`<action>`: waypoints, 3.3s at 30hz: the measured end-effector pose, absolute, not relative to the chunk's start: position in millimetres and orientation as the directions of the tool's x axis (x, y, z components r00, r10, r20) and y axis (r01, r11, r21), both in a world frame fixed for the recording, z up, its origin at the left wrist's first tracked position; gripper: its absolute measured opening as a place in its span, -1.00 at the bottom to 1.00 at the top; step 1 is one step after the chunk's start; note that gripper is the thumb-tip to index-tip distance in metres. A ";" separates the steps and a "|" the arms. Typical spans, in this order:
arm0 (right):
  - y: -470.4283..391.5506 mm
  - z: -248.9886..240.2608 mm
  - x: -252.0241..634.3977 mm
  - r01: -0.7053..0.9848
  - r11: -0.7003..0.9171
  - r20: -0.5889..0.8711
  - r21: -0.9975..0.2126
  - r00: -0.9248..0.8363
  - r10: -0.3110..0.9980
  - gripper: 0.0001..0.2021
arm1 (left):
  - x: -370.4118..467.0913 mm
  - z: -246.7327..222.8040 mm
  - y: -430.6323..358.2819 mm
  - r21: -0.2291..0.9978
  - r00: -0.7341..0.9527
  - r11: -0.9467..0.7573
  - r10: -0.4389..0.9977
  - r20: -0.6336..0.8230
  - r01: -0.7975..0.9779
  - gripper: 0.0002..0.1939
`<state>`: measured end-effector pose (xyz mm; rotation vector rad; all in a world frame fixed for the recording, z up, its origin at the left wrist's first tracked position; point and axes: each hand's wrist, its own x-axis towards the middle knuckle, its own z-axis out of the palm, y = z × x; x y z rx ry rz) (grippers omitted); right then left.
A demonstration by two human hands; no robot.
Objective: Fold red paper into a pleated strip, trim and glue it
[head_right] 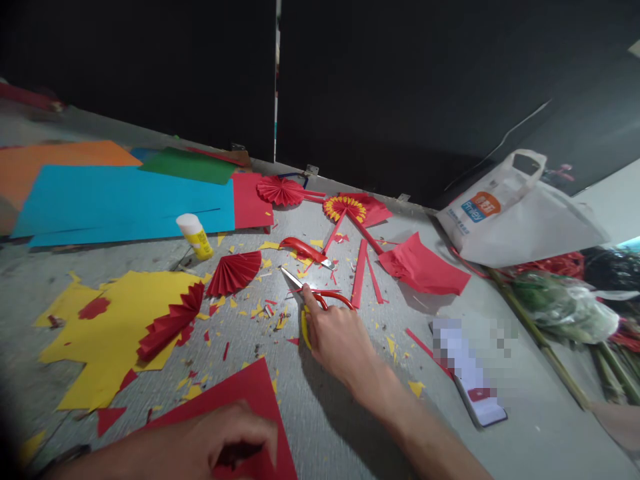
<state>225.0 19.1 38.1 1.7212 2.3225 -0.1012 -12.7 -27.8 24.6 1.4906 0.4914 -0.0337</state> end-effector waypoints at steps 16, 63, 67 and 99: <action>31.6 27.6 249.5 0.915 0.403 -0.194 -0.016 -0.398 0.896 -0.35 | -13.6 22.5 -34.4 0.927 0.858 0.057 0.361 -0.366 0.371 -0.85; 34.9 14.7 236.0 0.950 0.311 -0.146 0.027 -0.304 0.942 -0.37 | -10.4 19.5 -21.3 0.959 0.925 0.049 0.252 -0.283 0.280 -0.85; 15.7 21.5 226.6 0.871 0.490 -0.189 -0.030 -0.487 0.853 -0.28 | -10.8 16.2 -22.3 0.951 0.920 0.034 0.247 -0.306 0.307 -0.87; -9.6 10.3 214.2 0.835 0.550 -0.128 -0.024 -0.548 0.827 -0.19 | -11.5 9.4 -30.4 0.973 0.917 0.028 0.331 -0.224 0.228 -0.81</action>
